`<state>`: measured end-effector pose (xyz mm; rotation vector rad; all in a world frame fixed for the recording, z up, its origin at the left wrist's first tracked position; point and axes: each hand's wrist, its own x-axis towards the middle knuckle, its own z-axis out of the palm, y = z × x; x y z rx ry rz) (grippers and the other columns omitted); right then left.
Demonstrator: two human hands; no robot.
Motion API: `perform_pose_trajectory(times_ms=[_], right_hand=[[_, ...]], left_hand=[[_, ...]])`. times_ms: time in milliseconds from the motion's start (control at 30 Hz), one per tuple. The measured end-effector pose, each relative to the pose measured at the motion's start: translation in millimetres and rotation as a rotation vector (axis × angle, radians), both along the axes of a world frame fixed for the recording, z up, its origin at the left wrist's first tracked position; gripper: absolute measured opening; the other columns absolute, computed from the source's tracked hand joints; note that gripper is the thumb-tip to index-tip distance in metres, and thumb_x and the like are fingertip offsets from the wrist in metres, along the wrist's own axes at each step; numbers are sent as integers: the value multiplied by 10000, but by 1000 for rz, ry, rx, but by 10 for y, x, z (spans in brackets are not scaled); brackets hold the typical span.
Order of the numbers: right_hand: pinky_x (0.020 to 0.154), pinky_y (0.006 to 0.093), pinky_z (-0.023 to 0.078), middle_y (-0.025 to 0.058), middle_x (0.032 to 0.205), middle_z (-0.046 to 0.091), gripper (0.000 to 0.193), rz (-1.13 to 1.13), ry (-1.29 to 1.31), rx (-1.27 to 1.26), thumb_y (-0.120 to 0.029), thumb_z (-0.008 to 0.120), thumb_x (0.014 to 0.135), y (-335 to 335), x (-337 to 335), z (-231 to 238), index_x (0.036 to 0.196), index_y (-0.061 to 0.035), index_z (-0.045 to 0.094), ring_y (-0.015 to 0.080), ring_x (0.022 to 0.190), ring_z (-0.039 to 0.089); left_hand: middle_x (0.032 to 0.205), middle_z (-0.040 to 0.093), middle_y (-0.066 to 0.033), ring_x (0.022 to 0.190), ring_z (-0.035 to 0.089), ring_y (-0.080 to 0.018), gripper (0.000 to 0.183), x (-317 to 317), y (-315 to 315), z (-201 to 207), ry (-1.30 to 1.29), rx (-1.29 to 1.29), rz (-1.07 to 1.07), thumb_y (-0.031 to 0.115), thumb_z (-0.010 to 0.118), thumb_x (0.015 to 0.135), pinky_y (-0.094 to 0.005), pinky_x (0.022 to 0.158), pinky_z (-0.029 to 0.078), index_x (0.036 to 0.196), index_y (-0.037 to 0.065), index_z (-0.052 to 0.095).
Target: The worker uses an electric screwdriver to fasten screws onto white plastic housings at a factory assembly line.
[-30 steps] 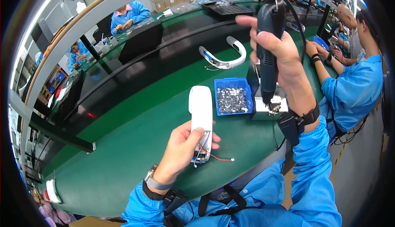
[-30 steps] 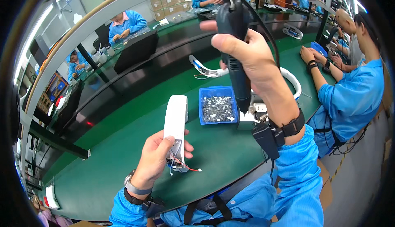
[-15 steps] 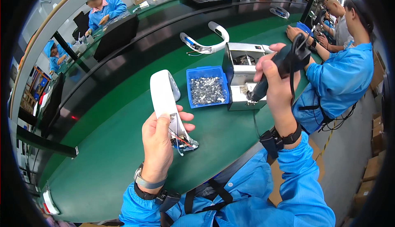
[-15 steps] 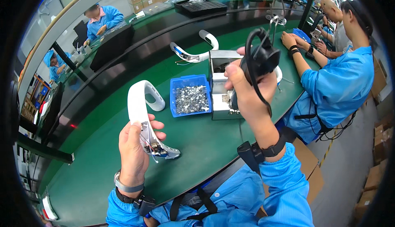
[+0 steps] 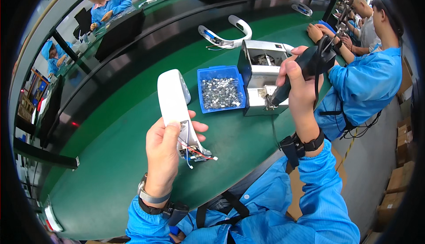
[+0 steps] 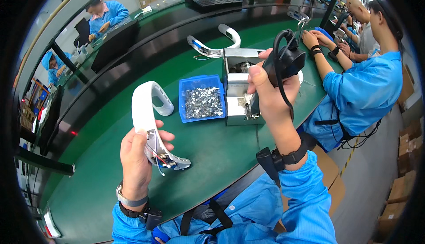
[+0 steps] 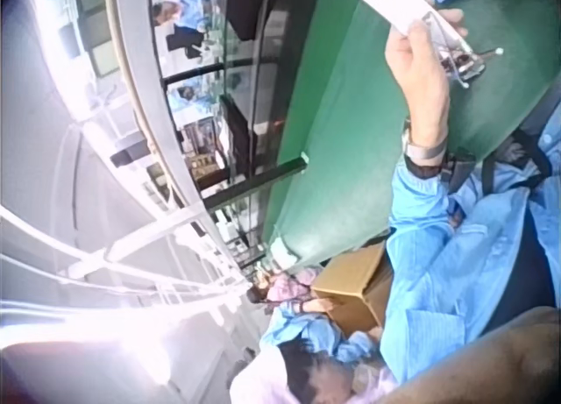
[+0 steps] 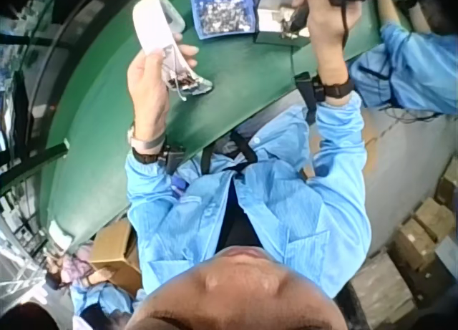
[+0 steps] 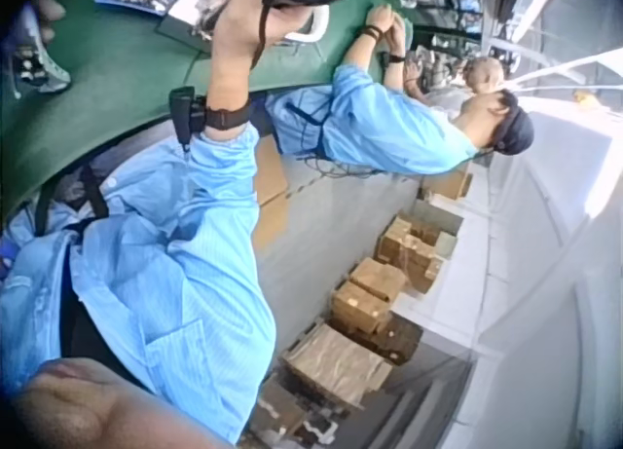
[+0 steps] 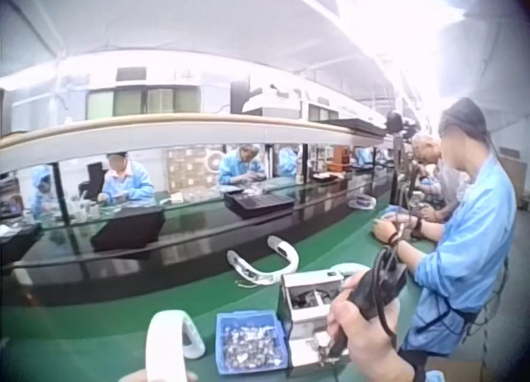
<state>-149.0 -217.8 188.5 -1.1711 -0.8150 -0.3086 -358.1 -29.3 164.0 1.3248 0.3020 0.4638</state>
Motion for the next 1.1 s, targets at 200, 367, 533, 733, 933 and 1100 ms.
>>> perform_pose_trajectory(times_ms=[200, 367, 533, 733, 933, 1100], right_hand=[[526, 231, 458, 67, 744, 621, 296, 61, 111, -132, -65, 674, 894, 127, -29, 131, 1156, 5, 556, 107, 561, 583], [580, 295, 527, 80, 806, 550, 708, 325, -5, -105, -590, 354, 984, 331, -350, 662, 1305, 36, 438, 137, 620, 561], [636, 407, 572, 119, 832, 557, 842, 639, -35, 6, -694, 254, 950, 747, -835, 1114, 1300, 50, 436, 197, 618, 597], [526, 347, 514, 172, 833, 599, 908, 799, -1, 80, -744, 286, 903, 996, -1099, 1243, 1273, 69, 446, 210, 537, 580], [527, 335, 507, 179, 853, 597, 897, 961, -14, 79, -731, 291, 909, 1172, -1085, 1183, 1288, 70, 431, 213, 549, 580], [606, 310, 497, 126, 962, 493, 768, 869, -35, 1, -593, 452, 941, 1063, -1128, 1192, 1358, 45, 354, 183, 685, 546]], left_hand=[[949, 705, -185, 751, 693, -202, 397, -29, 77, -13, -7, -39, -54, 260, 397, 1015, -308, 658, 578, 1187, -53, 570], [1000, 703, -179, 807, 698, -205, 346, -27, 133, -69, -68, -86, -157, 211, 436, 1023, -319, 712, 581, 1219, -45, 563], [1012, 700, -171, 804, 697, -197, 342, -70, 171, -112, -79, -76, -168, 207, 425, 1025, -319, 707, 587, 1211, -43, 567], [980, 715, -127, 753, 665, -127, 278, -26, 123, -93, -92, -166, -165, 180, 458, 1030, -262, 670, 552, 1138, -31, 604], [982, 713, -120, 774, 660, -122, 261, 0, 139, -63, -90, -183, -146, 157, 461, 1028, -262, 681, 545, 1125, -41, 601], [994, 711, -124, 823, 675, -146, 255, 0, 170, -241, -227, -131, -205, 179, 475, 1037, -293, 706, 568, 1144, -23, 588]])
